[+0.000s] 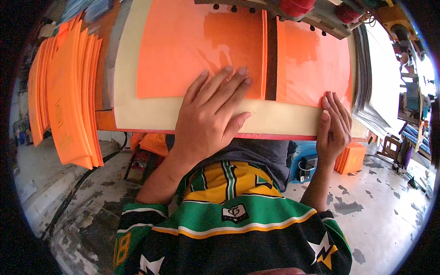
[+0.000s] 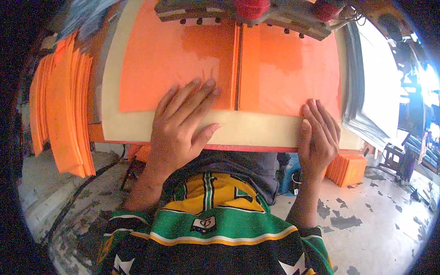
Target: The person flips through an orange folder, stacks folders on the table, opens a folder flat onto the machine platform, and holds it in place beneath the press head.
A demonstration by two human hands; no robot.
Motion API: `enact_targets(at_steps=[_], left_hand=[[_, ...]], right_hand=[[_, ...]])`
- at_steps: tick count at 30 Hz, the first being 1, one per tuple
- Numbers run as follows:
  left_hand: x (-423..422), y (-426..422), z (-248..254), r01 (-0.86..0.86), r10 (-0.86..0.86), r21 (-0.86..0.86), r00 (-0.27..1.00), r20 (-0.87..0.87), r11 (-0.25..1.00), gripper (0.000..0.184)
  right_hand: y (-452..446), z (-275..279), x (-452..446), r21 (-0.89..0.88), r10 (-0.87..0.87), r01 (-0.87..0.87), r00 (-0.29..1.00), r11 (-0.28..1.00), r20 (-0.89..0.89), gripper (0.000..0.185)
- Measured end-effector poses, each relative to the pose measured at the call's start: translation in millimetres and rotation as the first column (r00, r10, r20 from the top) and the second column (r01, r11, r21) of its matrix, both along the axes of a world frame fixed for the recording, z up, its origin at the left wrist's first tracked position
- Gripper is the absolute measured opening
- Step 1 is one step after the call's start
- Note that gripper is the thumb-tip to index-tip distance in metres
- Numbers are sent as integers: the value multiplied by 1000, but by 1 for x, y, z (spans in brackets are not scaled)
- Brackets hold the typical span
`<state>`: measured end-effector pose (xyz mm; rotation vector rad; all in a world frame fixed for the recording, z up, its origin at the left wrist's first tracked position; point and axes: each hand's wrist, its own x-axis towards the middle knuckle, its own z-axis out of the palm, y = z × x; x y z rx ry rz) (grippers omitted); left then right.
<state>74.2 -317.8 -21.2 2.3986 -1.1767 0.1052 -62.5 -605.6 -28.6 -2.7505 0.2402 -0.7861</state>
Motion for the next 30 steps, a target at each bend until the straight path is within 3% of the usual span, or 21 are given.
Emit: enact_targets(at_steps=[24,26,28,30], left_hand=[[2,11,1,18,-18,-91,1000,-4,996,50],[4,25,1,-84,57,-276,993,-106,957,40],[5,44,12,-252,239,-260,968,-80,932,36],[10,64,20,-444,443,-240,895,-61,863,44]], right_hand=[[-1,0,0,-36,-55,56,998,998,41,27],[-4,1,-2,-72,-109,115,991,991,75,31],[-4,4,-6,71,-183,178,981,982,69,37],[-7,12,-15,30,-236,235,968,972,89,38]])
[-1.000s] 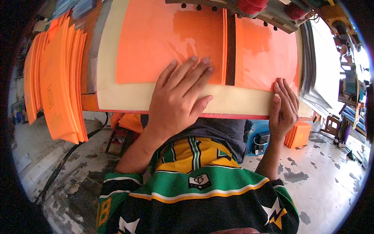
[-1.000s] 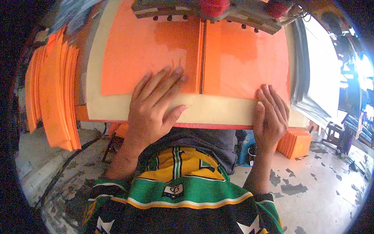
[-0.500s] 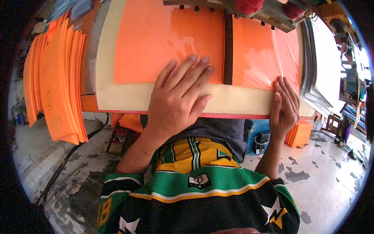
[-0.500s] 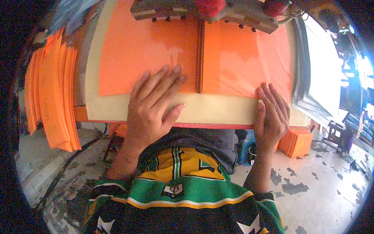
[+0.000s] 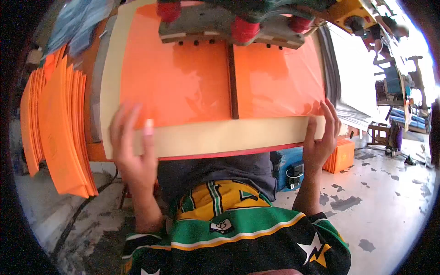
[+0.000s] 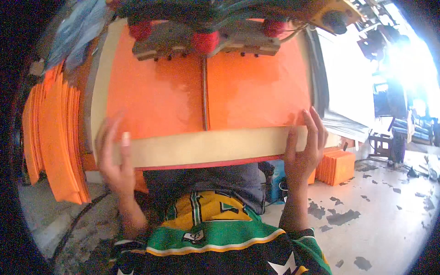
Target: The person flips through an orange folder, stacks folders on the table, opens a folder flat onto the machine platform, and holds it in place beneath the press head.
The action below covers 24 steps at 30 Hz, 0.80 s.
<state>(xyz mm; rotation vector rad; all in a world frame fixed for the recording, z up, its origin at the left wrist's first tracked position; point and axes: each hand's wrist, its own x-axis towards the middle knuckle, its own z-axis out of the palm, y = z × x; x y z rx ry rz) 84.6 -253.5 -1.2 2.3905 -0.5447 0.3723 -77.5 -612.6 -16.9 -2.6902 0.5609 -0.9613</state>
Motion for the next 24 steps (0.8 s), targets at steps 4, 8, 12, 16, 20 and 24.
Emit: enact_targets(at_steps=[4,8,12,16,20,24], left_hand=[[8,36,-4,-223,207,141,971,122,964,53],[13,46,-15,-245,251,102,967,-52,964,60],[19,40,-9,-168,56,-268,923,-381,949,59],[35,37,-5,-216,-149,-739,907,-394,639,55],[29,24,10,-153,-259,-781,890,-376,606,53],[46,33,-23,-43,20,-330,997,-72,943,48]], right_hand=[[-3,12,-12,125,-205,202,979,971,13,35],[-10,11,-10,354,-185,189,982,916,-46,39],[-27,8,-2,447,-71,45,997,893,41,38],[-29,17,17,761,-130,-121,957,637,261,43],[-51,-12,30,628,2,-188,959,755,285,38],[-48,-8,29,522,-16,-89,981,848,194,41]])
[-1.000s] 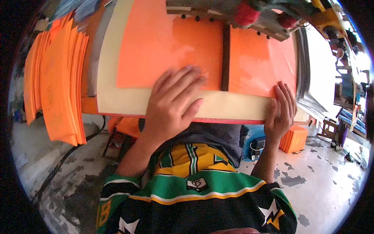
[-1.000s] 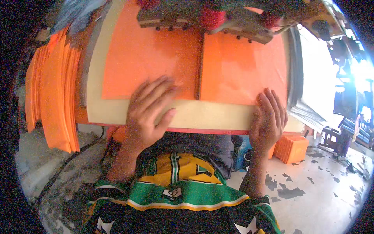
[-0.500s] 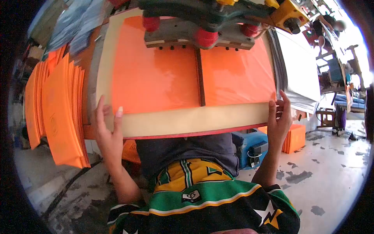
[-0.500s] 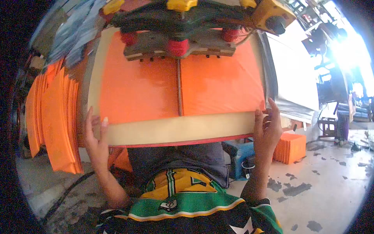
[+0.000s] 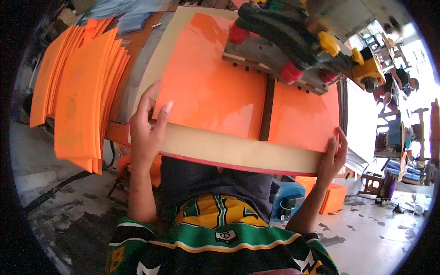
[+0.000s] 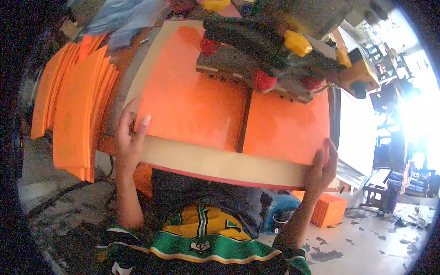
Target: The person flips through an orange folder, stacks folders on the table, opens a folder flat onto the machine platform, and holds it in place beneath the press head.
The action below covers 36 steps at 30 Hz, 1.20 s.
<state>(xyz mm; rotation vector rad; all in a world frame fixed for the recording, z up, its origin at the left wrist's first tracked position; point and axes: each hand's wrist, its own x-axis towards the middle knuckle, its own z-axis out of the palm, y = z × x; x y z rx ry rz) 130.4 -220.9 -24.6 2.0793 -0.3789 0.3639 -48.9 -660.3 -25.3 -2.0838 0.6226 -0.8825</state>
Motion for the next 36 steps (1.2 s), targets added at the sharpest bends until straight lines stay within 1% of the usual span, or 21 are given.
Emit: enact_targets(at_steps=[2,3,4,5,6,7,8,10,11,14,16,18,19,20,22,23,27,30,31,33,36], left_hand=[[-1,-1,-4,-36,35,-8,999,-27,999,44],[-5,-5,5,-67,70,38,993,-92,997,42],[-4,-7,5,-84,90,49,987,-131,995,41],[-3,-9,5,-101,110,61,979,-170,993,39],[0,-8,-1,-78,81,60,996,-46,995,38],[3,-8,-6,-59,54,64,995,79,996,37],[2,-10,-4,-70,67,42,996,64,997,37],[-4,-10,5,-80,88,79,992,-95,994,39],[-4,-10,2,-61,64,58,996,-66,996,43],[-4,-8,10,-27,40,99,990,-134,995,47],[-5,-7,11,-20,29,55,983,-183,998,51],[-6,-3,18,38,5,160,967,-256,986,54],[-5,-1,17,64,-24,160,970,-241,985,57],[-4,2,16,63,-24,152,969,-246,986,57],[-9,5,16,128,-75,172,956,-284,977,57],[-9,8,13,153,-99,194,960,-263,969,59],[-2,14,15,190,-134,164,943,-305,968,63],[7,22,14,377,-350,80,906,-238,923,65],[9,22,14,388,-359,68,897,-257,919,65],[15,20,14,366,-358,19,918,-170,930,61],[12,25,12,383,-381,-39,894,-237,923,55]], right_hand=[[-5,-1,-2,-96,-50,39,992,995,-119,40],[3,6,1,12,-71,73,989,997,-126,38],[3,7,1,-9,-65,65,989,998,-136,38],[1,5,1,54,-53,59,994,997,-95,38],[-5,2,0,116,-42,49,998,992,-56,37],[-7,1,2,64,-51,55,997,996,-64,37],[-6,4,1,41,-40,44,996,998,-76,37],[13,13,8,24,-123,126,986,992,-111,36],[14,12,9,-20,-153,152,981,988,-117,36],[11,13,6,-68,-147,138,978,988,-149,36],[11,16,8,-152,-133,108,977,983,-167,38],[7,15,4,-180,-160,126,969,976,-188,40],[8,14,3,-67,-158,150,976,986,-147,39],[8,14,4,-76,-158,148,976,986,-151,39],[8,15,-2,53,-168,181,968,982,-186,39],[3,11,-6,74,-132,144,980,987,-149,39],[3,11,-7,122,-154,166,983,979,-103,38],[-15,10,-25,165,-116,136,986,977,-121,35],[-17,8,-29,151,-151,166,983,975,-107,32],[-9,10,-27,110,-222,239,965,965,-142,32],[4,8,-14,45,-328,337,934,940,-138,34]])
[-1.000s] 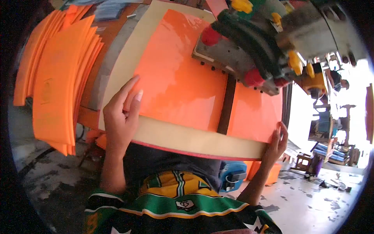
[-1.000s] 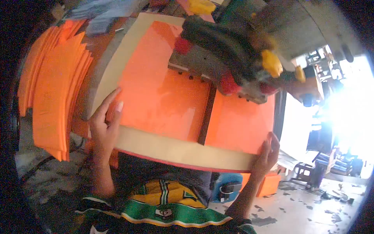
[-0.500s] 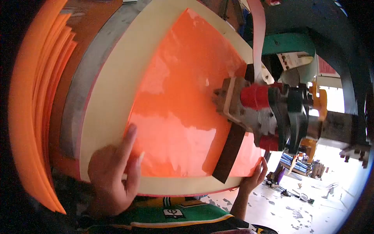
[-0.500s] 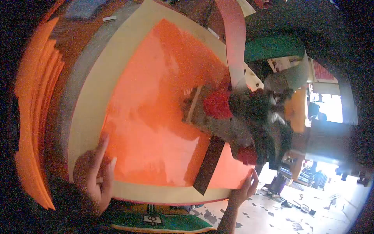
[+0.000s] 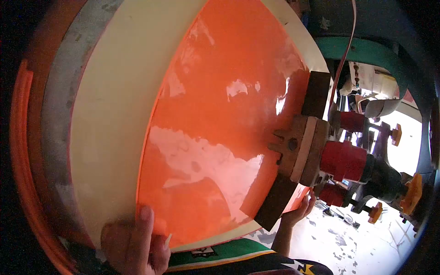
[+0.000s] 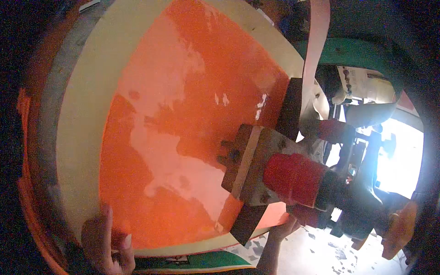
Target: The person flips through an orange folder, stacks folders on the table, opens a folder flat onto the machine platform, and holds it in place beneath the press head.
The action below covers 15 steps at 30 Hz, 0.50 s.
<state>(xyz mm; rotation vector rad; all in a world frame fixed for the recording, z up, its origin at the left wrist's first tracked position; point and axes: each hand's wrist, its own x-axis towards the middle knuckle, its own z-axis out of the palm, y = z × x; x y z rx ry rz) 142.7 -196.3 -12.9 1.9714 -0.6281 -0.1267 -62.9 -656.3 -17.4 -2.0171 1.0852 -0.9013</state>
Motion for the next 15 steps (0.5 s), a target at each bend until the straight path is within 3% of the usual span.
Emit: enact_targets(at_steps=[3,4,6,9,12,15], left_hand=[[3,1,-4,-1,2,-15,997,74,1000,51],[-3,4,-4,0,2,-16,997,76,1000,51],[-13,8,0,-60,56,200,998,25,978,64],[-3,5,4,-35,30,96,998,51,995,52],[0,3,4,-50,43,103,996,74,993,52],[0,1,1,-71,63,78,993,97,994,52]], right_hand=[[-13,-8,-19,-132,-88,73,991,989,-106,37],[-11,-4,-16,-55,-24,21,998,998,-53,38],[-2,-1,-7,18,36,-36,999,999,4,38],[5,-4,-4,15,-92,91,990,996,105,41],[2,-4,-6,54,-176,171,978,984,109,44],[-10,-7,-18,32,-147,145,987,989,61,44]])
